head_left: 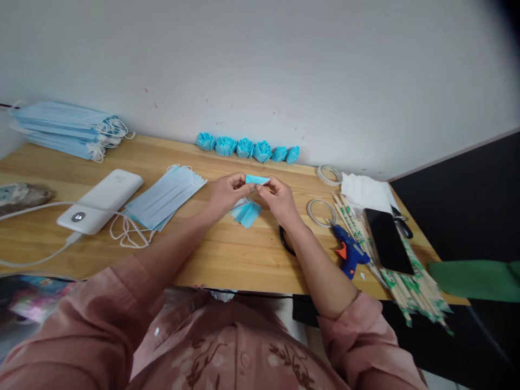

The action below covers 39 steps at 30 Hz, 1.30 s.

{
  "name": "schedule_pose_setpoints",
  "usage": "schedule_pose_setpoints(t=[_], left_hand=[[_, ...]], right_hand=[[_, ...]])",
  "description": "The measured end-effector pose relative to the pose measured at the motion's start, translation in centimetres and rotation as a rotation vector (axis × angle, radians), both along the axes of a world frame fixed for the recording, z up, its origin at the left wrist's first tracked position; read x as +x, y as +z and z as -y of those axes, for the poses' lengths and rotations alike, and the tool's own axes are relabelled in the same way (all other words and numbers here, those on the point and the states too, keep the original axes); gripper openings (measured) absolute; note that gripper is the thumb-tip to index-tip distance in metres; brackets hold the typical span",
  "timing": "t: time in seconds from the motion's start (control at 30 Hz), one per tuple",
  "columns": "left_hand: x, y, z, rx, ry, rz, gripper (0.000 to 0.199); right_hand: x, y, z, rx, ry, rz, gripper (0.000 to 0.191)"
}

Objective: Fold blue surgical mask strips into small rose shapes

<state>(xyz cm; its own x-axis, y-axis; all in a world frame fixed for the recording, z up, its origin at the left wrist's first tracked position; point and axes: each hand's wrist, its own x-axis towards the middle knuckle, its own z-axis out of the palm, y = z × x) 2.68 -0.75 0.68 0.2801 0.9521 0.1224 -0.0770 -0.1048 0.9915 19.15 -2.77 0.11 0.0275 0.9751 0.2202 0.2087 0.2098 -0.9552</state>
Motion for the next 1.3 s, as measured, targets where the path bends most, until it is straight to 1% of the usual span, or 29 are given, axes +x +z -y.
schedule_pose_setpoints(t=[0.17, 0.37, 0.57, 0.7, 0.87, 1.0, 1.13, 1.2, 1.3], left_hand=[[0.0, 0.0, -0.1, 0.0, 0.009, -0.002, 0.023], [0.0, -0.4, -0.3, -0.025, 0.012, -0.046, 0.025], [0.2, -0.6, -0.2, -0.022, 0.005, -0.069, 0.027], [0.1, -0.3, -0.2, -0.036, -0.003, -0.115, 0.026], [0.0, 0.1, -0.2, -0.058, -0.001, -0.124, 0.027], [0.0, 0.4, -0.1, -0.123, 0.002, -0.073, 0.024], [-0.1, 0.4, -0.1, -0.206, 0.002, 0.031, 0.022], [-0.1, 0.5, -0.1, -0.227, 0.0, 0.056, 0.021], [-0.1, 0.6, -0.1, -0.245, 0.0, 0.063, 0.018]], right_hand=[[-0.1, 0.3, 0.2, -0.004, -0.002, 0.031, 0.02], [0.0, 0.9, 0.3, -0.034, -0.021, -0.017, 0.025], [0.1, 0.5, 0.1, -0.034, -0.067, -0.037, 0.028], [0.0, 0.5, 0.2, -0.042, -0.092, -0.029, 0.028], [0.1, 0.4, 0.2, -0.038, -0.082, -0.067, 0.031], [0.3, 0.5, 0.1, -0.028, -0.081, -0.089, 0.036], [0.7, 0.9, 0.1, 0.052, -0.094, -0.083, 0.04], [0.9, 0.9, 0.1, 0.08, -0.07, -0.057, 0.042], [0.9, 0.6, 0.0, 0.066, -0.012, -0.047, 0.041]])
